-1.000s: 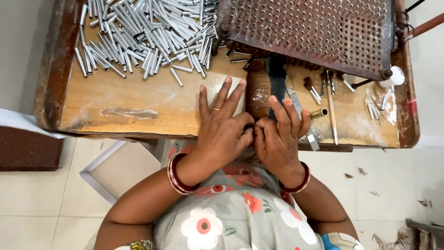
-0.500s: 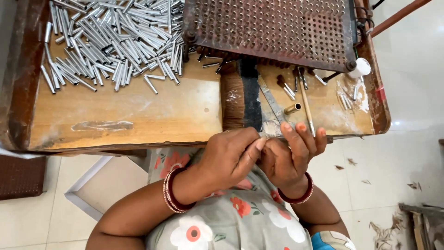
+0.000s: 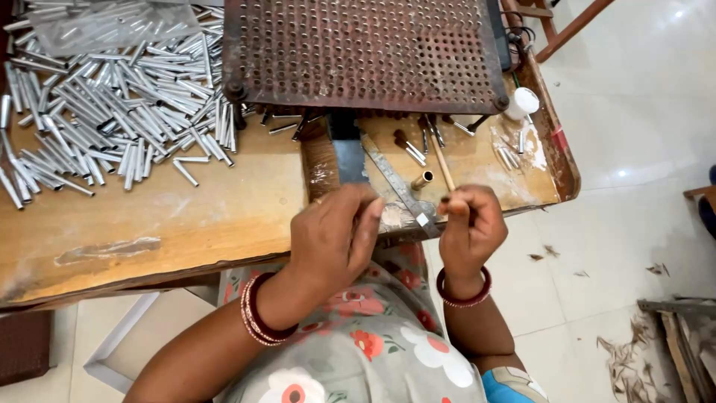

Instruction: The person sits at a workbench with a large pile of small metal tubes and fits components onto the tubes one at a time by hand, pressing and twisting the pieces together. Finished tubes are set back on the bench near the pile, and the person occasionally reaches into the pile for the next tube.

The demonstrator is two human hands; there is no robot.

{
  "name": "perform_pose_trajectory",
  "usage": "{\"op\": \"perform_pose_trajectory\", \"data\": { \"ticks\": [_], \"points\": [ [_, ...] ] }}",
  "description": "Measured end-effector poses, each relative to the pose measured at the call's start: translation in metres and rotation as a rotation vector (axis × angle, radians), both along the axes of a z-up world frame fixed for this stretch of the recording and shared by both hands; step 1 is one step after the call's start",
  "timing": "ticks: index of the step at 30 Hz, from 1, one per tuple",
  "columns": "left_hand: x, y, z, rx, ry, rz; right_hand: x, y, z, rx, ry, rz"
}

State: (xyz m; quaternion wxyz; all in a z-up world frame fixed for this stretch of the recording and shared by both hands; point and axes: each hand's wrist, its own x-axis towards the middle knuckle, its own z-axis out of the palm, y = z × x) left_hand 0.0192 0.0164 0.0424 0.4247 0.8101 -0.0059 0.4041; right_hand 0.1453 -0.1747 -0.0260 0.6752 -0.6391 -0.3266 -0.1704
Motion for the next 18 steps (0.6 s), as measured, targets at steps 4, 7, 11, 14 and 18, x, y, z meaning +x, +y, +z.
{"op": "perform_pose_trajectory", "data": {
  "ticks": [4, 7, 11, 14, 18],
  "points": [
    [0.042, -0.014, 0.011, 0.251, -0.144, 0.034, 0.026, -0.003, 0.019, -0.186, 0.12, -0.025],
    [0.08, -0.035, -0.024, 0.306, 0.054, -0.015, 0.032, -0.002, 0.024, -0.216, 0.232, 0.075],
    [0.1, -0.041, -0.03, 0.335, 0.371, -0.088, 0.037, -0.003, 0.029, -0.37, 0.19, 0.077],
    [0.097, -0.038, -0.026, 0.313, 0.418, -0.121, 0.04, -0.004, 0.044, -0.515, 0.155, 0.087],
    [0.095, -0.036, -0.032, 0.311, 0.35, -0.135, 0.041, 0.0, 0.076, -0.813, -0.043, 0.061]
  ]
}}
